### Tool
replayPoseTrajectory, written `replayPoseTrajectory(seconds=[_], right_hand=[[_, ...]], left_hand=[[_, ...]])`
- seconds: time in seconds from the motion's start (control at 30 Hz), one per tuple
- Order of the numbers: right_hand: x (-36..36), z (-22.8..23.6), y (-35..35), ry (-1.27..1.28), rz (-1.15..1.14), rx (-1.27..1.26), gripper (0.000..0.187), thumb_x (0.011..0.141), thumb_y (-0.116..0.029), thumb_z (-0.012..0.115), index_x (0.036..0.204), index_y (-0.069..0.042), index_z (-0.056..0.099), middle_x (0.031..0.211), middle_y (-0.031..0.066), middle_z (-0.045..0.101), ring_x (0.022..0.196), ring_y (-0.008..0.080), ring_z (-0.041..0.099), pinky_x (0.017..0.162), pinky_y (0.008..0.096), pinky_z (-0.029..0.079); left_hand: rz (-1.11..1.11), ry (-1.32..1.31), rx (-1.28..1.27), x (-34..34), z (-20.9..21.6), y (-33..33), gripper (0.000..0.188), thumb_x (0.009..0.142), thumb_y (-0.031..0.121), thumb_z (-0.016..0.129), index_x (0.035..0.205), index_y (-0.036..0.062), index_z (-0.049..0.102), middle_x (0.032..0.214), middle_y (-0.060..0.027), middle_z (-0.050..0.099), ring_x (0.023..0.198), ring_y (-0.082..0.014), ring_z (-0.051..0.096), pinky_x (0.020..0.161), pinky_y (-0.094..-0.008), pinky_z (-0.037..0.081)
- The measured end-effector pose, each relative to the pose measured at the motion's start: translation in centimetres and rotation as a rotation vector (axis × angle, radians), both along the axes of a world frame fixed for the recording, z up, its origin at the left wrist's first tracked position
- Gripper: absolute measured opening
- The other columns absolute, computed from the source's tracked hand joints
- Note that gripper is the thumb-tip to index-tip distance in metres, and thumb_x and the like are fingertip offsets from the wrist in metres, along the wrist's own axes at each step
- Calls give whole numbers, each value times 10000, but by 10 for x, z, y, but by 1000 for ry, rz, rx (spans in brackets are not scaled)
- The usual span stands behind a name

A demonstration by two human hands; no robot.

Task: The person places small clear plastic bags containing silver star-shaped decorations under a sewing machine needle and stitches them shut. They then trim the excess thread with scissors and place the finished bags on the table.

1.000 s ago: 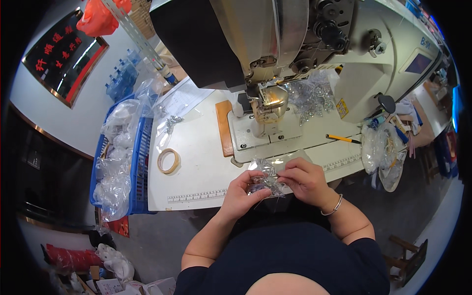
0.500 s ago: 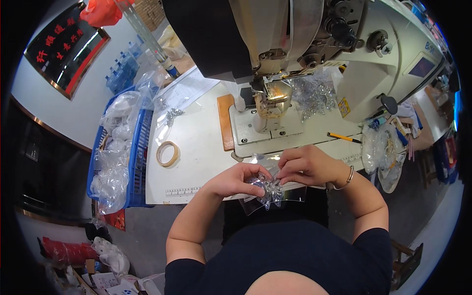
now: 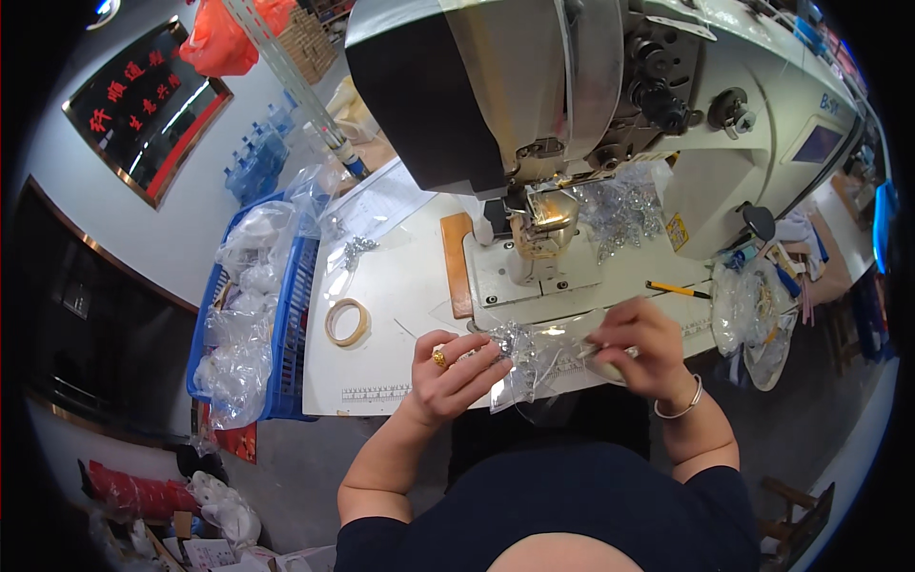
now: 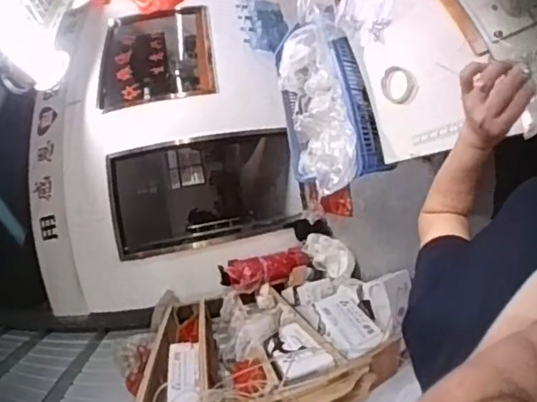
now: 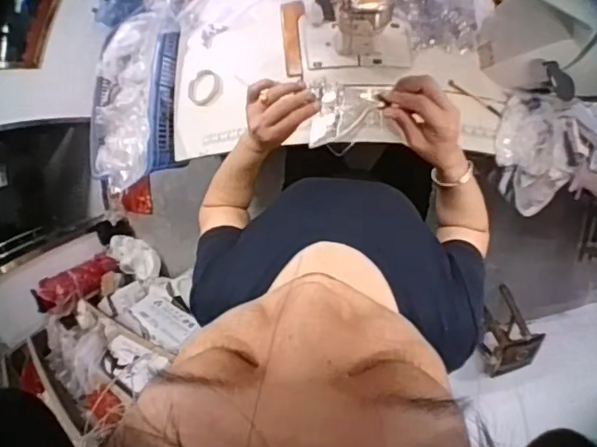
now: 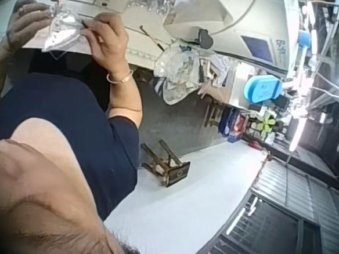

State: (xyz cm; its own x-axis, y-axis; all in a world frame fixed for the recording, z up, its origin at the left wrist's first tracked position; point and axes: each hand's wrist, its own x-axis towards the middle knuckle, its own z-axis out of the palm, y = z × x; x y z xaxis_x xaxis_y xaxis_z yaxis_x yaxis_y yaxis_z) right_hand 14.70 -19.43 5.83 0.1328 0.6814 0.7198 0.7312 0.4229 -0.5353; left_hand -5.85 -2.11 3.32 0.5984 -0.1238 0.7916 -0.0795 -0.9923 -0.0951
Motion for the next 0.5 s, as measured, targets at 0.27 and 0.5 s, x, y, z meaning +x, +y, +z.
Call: replayPoseTrajectory(seconds=[0.27,0.5], right_hand=[[-13,-5,28,-338,92,-143,210,735,-199,707,901,-107,617,841,23,560,687,202,588,563,302,474],[-6,-1,43,-261,296,-286,142,758,-211,696,842,-113,638,843,20,564,674,203,587,571,310,474]], left_hand=[[-54,22,-94,0,3,1,194,639,100,649,825,139,690,863,13,659,799,-145,622,763,-322,398],[-152,-25,-306,3,-5,6,234,577,18,698,760,163,679,808,39,654,765,-130,623,747,-304,411]])
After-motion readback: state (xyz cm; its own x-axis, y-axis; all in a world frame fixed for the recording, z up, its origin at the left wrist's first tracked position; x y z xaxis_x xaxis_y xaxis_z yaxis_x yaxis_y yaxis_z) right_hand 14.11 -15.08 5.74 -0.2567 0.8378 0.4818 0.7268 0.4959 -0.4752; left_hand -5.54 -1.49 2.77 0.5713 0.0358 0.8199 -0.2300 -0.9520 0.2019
